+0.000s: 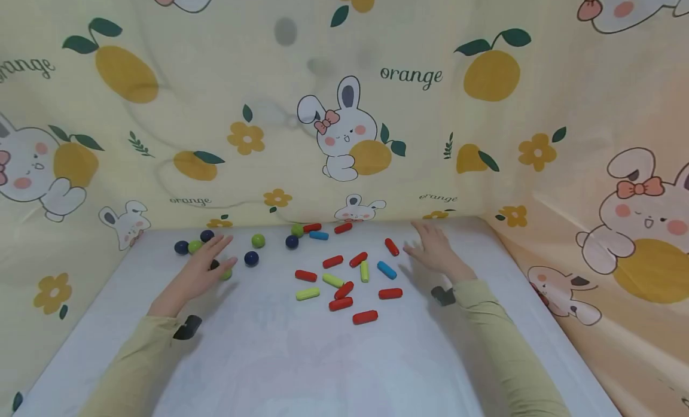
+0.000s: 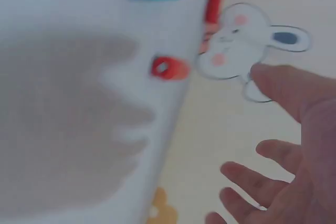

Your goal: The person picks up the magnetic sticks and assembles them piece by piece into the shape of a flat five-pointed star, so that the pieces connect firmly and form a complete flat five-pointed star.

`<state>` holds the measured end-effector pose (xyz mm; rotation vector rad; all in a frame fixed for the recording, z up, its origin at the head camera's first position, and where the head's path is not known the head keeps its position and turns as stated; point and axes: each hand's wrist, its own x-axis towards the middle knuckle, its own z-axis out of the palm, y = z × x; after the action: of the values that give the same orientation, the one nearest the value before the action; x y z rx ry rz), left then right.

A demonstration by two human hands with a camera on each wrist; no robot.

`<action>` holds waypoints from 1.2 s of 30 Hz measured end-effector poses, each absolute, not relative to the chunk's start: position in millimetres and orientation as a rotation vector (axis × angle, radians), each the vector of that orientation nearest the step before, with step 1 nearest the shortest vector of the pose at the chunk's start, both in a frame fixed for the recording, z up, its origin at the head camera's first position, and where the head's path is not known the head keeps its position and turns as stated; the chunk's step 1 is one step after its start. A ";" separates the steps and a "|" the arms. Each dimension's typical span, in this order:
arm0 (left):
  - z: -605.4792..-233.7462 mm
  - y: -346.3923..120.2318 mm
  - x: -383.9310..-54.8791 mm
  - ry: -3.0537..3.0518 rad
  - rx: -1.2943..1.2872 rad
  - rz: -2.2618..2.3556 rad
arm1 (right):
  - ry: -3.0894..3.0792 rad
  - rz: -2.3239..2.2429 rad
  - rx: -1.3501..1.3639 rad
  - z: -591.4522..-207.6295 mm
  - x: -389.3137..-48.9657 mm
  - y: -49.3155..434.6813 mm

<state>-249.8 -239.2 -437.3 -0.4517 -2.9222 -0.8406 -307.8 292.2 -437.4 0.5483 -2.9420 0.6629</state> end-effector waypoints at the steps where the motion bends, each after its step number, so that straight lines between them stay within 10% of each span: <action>1: -435.4 -238.1 -249.5 -2.907 -0.461 -0.892 | -2.945 0.746 0.537 -434.9 -307.4 291.7; 18: -462.9 -188.3 -225.8 -2.712 -0.323 -1.758 | -2.821 1.641 0.537 -405.1 -240.9 220.3; 36: -490.2 -131.6 -204.0 -2.755 -0.301 -1.848 | -2.882 1.896 0.897 -467.4 -193.9 138.6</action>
<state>-204.0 -131.6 -490.2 -0.3012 -2.7546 -1.8479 -193.9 138.6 -467.4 0.8967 -2.8824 1.8961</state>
